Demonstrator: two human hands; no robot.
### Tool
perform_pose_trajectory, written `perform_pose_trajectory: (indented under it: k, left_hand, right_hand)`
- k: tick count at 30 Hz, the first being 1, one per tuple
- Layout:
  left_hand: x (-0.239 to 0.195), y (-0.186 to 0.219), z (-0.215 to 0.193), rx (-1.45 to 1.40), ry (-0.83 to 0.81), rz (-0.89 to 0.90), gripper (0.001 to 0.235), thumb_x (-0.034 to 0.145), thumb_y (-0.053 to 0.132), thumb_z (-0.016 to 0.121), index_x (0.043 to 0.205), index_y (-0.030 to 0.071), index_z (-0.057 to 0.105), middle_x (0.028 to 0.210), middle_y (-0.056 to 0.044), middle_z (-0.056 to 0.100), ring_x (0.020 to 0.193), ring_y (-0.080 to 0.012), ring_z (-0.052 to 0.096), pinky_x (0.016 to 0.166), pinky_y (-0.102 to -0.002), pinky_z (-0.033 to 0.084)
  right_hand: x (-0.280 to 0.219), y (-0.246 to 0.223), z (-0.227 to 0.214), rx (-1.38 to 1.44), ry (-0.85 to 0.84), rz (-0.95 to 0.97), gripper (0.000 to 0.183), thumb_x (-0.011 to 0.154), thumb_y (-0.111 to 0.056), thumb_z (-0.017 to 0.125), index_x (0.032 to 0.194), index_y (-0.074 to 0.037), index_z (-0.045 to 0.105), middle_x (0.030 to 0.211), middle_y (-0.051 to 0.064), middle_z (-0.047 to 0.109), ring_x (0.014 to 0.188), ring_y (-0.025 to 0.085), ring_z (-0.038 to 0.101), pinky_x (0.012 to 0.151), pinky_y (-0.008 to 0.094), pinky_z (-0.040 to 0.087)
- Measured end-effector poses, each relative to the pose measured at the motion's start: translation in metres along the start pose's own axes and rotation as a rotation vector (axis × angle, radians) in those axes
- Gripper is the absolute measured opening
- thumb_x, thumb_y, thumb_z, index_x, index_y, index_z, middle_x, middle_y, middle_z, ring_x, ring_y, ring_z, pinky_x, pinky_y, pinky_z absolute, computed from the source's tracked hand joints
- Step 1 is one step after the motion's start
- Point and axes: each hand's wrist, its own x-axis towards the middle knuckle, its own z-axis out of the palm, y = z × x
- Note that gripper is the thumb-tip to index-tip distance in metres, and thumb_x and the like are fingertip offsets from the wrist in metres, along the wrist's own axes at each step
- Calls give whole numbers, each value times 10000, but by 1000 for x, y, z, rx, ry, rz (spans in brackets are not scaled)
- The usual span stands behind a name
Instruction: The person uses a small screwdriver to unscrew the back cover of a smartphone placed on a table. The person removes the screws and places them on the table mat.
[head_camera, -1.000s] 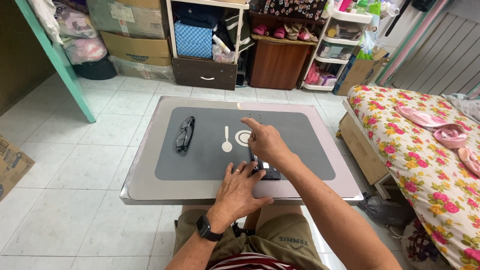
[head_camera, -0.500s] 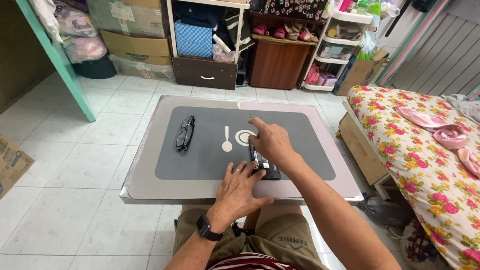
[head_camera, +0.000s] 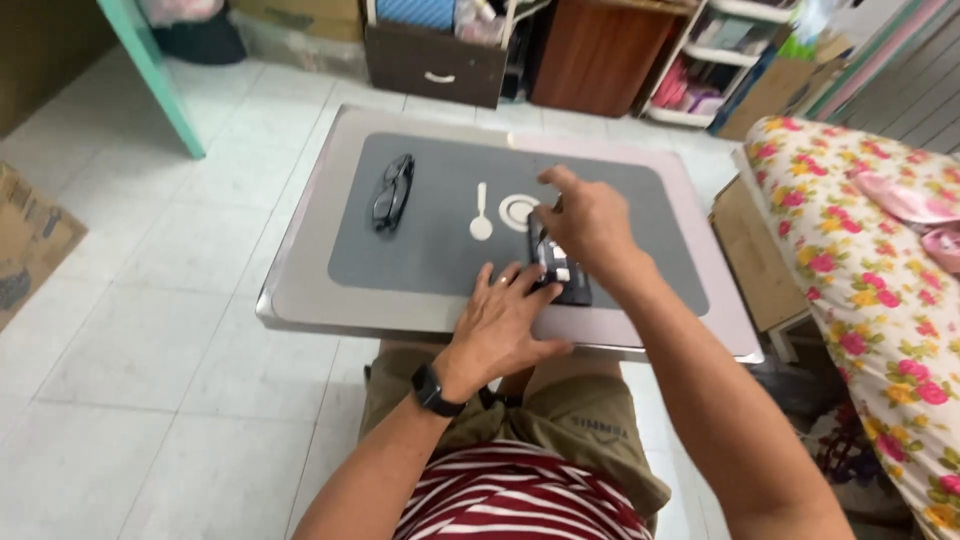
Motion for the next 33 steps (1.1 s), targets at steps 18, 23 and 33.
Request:
perform_pose_trajectory:
  k: [18,23,33]
  left_hand:
    - [0,-2,9,12,14,-27,807,866,772,686,1437,202,698,1558,-163,578,1476,-479,521,1240,-744,260]
    - [1,-2,10,13,19,-25,837,867,813,647,1438,204,696,1554,-164,580,1472,-477,525,1242,-742,257]
    - [-1,-2,10,25,20,-17,813,867,777,680,1442,203,683,1557,-147,560,1473,-461,524,1240,-729,278]
  right_hand:
    - [-9,-16,-29,114,-106,-83,507,930,-68,746,1413,-217,715,917,95,816,876,374,786,847,515,587]
    - [-9,-20,-36,147,-136,-47,529,956,-131,729,1465,-258,666,922,110,812,920,415,760,876,563,571]
    - [-6,-3,-37,136,-127,4,355,1028,-190,755,1380,-234,744,837,77,808,836,338,790,829,484,566]
